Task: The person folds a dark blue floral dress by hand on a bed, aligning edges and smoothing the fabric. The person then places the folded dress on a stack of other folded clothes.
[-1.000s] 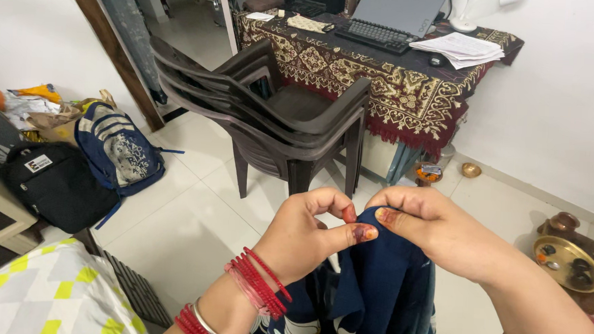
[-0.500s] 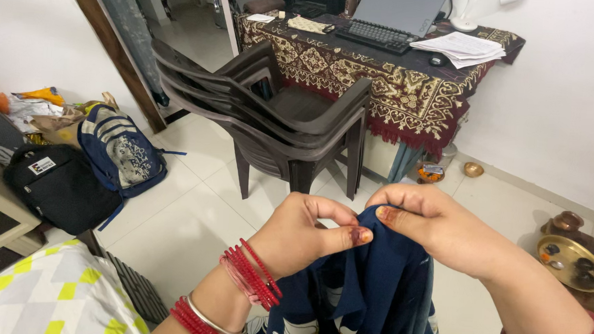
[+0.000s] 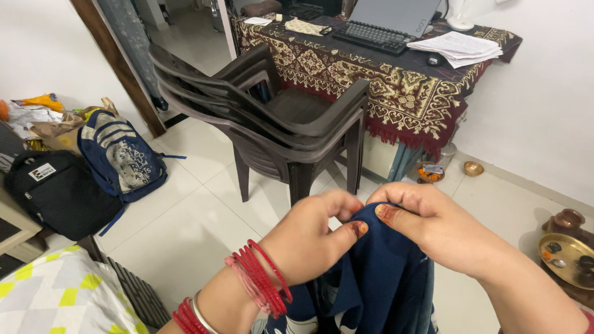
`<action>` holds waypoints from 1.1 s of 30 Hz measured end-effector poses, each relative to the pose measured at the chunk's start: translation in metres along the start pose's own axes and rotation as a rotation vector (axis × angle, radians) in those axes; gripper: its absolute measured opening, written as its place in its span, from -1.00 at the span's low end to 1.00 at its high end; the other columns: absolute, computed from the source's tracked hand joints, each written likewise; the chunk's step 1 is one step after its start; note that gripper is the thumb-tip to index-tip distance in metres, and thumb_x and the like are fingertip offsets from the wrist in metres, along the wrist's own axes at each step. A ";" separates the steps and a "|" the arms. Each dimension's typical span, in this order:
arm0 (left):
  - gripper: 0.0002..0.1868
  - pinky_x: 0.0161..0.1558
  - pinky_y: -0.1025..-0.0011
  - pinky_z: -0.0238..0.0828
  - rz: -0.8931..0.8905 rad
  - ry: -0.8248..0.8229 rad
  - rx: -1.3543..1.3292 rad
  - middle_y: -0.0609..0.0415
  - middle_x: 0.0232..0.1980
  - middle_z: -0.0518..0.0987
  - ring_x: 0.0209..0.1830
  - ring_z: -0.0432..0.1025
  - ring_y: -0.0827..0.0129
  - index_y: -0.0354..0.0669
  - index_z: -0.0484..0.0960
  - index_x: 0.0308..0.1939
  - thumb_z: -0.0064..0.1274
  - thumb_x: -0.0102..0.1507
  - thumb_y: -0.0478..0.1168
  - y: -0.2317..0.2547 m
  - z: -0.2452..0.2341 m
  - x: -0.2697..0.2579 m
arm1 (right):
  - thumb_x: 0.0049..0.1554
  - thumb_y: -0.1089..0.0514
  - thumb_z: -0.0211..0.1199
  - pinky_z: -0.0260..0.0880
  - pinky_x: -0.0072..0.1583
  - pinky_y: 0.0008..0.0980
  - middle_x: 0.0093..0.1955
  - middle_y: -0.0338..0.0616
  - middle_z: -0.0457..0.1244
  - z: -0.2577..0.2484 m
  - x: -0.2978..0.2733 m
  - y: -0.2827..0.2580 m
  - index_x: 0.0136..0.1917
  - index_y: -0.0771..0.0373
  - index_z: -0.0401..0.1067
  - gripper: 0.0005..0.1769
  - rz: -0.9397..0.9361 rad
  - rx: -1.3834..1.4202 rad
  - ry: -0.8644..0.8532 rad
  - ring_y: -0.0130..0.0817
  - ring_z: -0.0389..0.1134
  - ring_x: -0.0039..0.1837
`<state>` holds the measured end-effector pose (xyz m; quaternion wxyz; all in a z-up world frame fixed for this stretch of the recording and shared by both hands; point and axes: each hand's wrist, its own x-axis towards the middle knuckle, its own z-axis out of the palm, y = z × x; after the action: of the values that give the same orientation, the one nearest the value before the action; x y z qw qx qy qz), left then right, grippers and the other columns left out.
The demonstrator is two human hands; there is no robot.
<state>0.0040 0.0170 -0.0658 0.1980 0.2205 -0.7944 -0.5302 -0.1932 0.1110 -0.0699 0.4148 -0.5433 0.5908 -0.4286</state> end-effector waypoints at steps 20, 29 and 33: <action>-0.88 -0.41 0.55 0.29 0.345 0.443 0.269 0.23 -0.44 0.42 -0.44 0.23 0.63 -0.25 0.55 -0.10 0.05 0.40 -0.24 0.038 -0.032 0.006 | 0.03 0.09 0.52 0.39 -0.12 -0.36 -0.27 -0.09 0.40 0.011 -0.025 0.102 -0.04 0.26 0.56 -0.71 0.306 -0.380 0.545 -0.38 0.36 -0.25; -0.90 -0.50 0.61 0.10 0.264 0.488 0.311 0.36 -0.46 0.38 -0.50 0.12 0.72 -0.23 0.54 -0.09 0.03 0.39 -0.26 0.043 -0.053 0.012 | 0.14 0.12 0.32 0.35 -0.24 -0.44 -0.29 -0.27 0.38 -0.017 -0.023 0.149 -0.05 0.29 0.62 -0.79 0.163 -0.038 0.562 -0.45 0.28 -0.34; -0.90 -0.49 0.62 0.12 0.281 0.498 0.337 0.37 -0.44 0.39 -0.50 0.13 0.73 -0.24 0.53 -0.09 0.03 0.40 -0.26 0.044 -0.059 0.014 | 0.22 0.12 0.22 0.29 -0.23 -0.42 -0.35 -0.21 0.26 -0.021 -0.027 0.153 -0.06 0.31 0.58 -0.78 0.179 0.128 0.480 -0.44 0.22 -0.32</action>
<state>0.0188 -0.0202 -0.0024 0.4179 0.2613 -0.8208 -0.2889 -0.2557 0.1456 -0.2099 0.3326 -0.3446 0.6895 -0.5433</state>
